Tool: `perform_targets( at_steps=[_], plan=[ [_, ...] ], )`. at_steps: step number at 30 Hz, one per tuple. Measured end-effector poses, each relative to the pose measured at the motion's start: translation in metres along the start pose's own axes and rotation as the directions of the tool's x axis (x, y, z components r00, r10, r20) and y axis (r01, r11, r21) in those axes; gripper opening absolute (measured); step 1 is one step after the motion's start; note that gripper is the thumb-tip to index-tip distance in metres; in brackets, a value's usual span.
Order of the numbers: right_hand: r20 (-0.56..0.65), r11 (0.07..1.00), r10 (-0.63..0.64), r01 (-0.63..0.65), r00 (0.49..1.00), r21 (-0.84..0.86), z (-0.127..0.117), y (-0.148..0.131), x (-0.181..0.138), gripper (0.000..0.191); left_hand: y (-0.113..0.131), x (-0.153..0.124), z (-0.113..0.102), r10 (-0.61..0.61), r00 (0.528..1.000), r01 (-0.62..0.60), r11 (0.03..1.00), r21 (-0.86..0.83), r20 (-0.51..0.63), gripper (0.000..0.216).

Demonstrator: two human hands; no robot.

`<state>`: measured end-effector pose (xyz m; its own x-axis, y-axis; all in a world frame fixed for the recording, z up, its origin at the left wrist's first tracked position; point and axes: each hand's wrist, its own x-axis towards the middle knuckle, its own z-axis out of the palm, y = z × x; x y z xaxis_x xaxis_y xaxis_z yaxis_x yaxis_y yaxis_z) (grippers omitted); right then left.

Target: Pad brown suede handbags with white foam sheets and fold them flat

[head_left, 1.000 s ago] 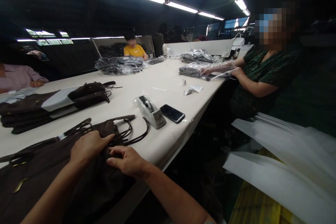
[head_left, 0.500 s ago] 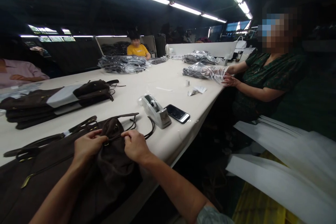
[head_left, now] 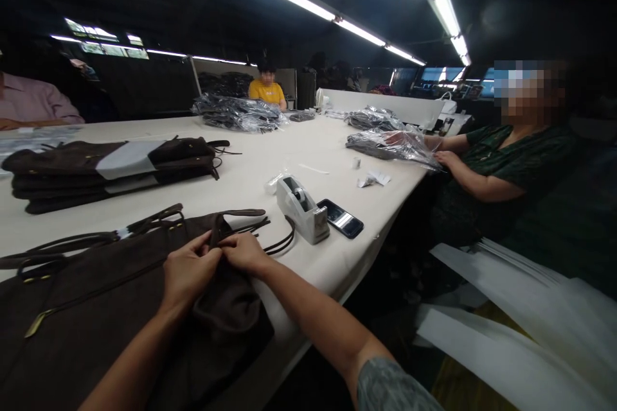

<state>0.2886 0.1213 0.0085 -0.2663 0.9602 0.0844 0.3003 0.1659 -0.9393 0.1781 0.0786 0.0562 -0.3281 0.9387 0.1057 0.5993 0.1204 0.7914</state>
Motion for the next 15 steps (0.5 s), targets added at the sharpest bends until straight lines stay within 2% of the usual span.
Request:
perform_targets(
  at_steps=[2,3,6,8,10,12,15],
  plan=[
    [-0.076,0.992,0.12,-0.123,0.99,-0.036,-0.003,-0.007,0.009,0.011,-0.004,0.0,0.001,-0.02,1.0,0.02,0.999,-0.042,0.014,0.074],
    [-0.113,0.985,0.147,-0.156,0.983,-0.071,-0.004,-0.01,0.014,0.012,-0.004,0.0,0.0,-0.024,1.0,0.025,0.998,-0.061,0.019,0.076],
    [-0.183,0.981,0.116,-0.142,0.976,-0.133,-0.007,-0.015,0.029,0.038,0.0,-0.002,-0.002,-0.044,0.998,0.049,0.988,-0.146,0.034,0.087],
    [-0.17,0.987,0.074,-0.097,0.983,-0.128,-0.009,-0.014,0.038,0.047,0.006,-0.003,-0.003,-0.107,0.993,0.114,0.969,-0.219,0.046,0.094],
    [-0.137,0.995,0.056,-0.068,0.989,-0.079,-0.014,-0.012,0.045,0.04,0.01,-0.002,-0.004,-0.191,0.979,0.204,0.933,-0.295,0.071,0.098],
    [-0.183,0.999,0.03,-0.036,0.983,-0.032,-0.02,-0.011,0.048,0.027,0.012,-0.001,-0.005,-0.246,0.963,0.27,0.899,-0.345,0.112,0.103],
    [-0.246,0.992,-0.02,-0.01,0.969,-0.122,-0.028,-0.013,0.043,0.021,0.015,-0.001,-0.006,-0.289,0.947,0.321,0.883,-0.343,0.144,0.107]
  ],
)
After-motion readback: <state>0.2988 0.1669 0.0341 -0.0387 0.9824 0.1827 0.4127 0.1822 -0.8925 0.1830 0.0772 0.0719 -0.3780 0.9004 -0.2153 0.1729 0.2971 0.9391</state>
